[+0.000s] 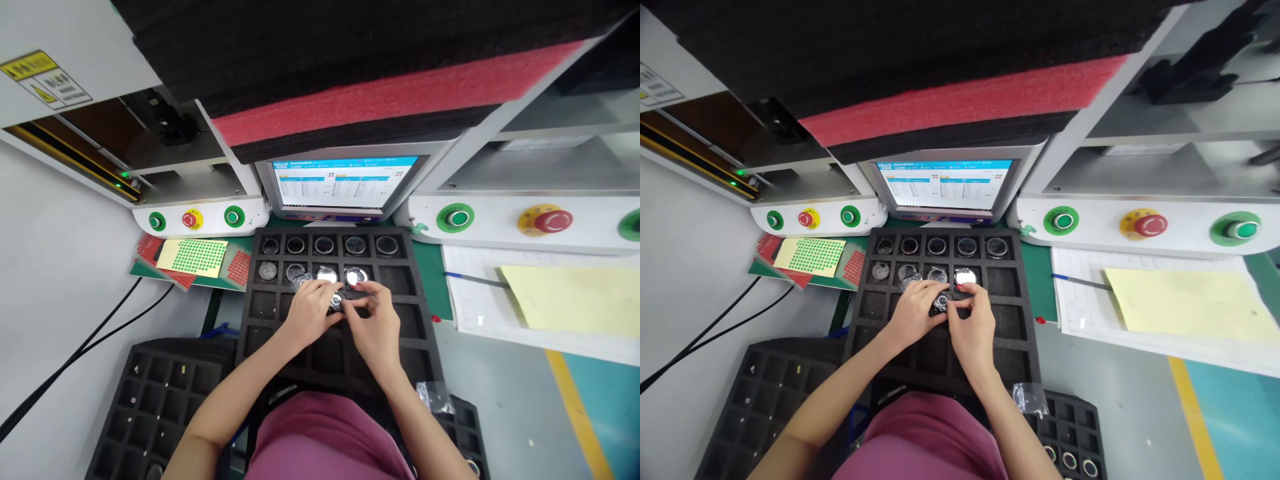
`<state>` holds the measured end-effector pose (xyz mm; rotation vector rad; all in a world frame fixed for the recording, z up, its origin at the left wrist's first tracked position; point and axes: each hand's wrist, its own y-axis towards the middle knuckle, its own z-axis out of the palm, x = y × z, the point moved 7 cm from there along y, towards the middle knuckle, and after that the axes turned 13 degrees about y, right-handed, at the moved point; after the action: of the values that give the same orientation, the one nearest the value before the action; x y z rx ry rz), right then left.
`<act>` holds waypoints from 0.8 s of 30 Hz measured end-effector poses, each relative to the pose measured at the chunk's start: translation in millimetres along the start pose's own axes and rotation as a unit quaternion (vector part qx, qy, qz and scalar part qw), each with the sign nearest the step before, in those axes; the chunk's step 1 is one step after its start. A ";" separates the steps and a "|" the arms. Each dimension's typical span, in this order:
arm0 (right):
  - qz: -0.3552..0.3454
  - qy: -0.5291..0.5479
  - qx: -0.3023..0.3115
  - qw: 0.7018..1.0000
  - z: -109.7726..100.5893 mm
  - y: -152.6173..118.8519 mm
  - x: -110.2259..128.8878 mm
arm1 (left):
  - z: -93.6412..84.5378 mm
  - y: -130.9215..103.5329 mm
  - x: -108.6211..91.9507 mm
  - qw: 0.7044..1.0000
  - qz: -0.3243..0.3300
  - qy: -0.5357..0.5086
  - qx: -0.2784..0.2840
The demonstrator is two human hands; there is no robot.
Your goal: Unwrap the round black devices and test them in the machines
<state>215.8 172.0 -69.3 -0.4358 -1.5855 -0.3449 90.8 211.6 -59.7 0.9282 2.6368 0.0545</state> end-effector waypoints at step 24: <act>0.047 0.222 0.016 0.974 -25.5 -1.4 42.7 | -36.4 3.3 -1.1 0.965 -0.068 -0.253 0.002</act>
<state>236.1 161.7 -25.1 -0.3764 -1.1288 -0.3192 81.5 216.3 -24.7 0.6507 2.2136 -0.1966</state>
